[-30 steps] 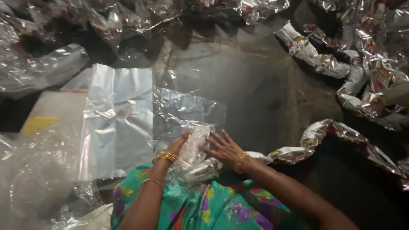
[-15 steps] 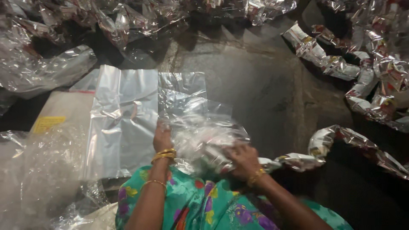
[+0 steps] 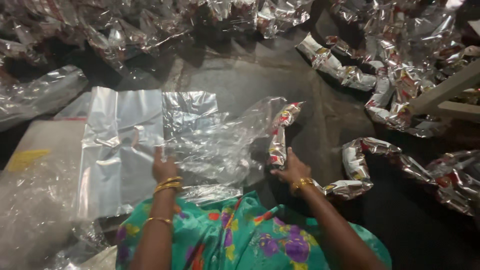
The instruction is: The person places multiple small, silver-wrapped items into a clear plastic bag. They arrange the items inside the bag and then fold the top of the bag over to close it. The person repeats this process with another bag.
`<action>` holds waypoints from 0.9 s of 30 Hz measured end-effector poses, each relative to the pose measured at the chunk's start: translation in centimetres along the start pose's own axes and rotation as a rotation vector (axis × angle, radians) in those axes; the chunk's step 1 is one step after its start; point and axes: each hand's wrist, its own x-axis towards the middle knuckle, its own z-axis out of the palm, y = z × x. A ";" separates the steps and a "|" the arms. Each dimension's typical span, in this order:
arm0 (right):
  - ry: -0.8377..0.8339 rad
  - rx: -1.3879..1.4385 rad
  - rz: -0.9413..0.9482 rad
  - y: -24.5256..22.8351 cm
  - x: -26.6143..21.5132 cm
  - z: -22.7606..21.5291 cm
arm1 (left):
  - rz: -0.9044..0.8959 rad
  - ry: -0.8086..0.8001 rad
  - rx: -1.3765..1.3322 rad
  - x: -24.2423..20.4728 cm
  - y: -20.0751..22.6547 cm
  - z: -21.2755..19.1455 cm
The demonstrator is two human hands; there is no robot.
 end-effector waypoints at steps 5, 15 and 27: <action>-0.399 -0.028 0.066 -1.6 -1.1 1.2 | -0.424 0.083 -0.649 1.7 -0.6 -1.4; -0.356 -0.013 -0.990 -6.5 -6.3 4.1 | 0.077 -1.154 0.363 -3.5 0.2 6.8; -0.507 -0.302 -0.943 -12.5 1.6 3.4 | -0.455 -0.752 -0.098 -2.2 -0.4 5.6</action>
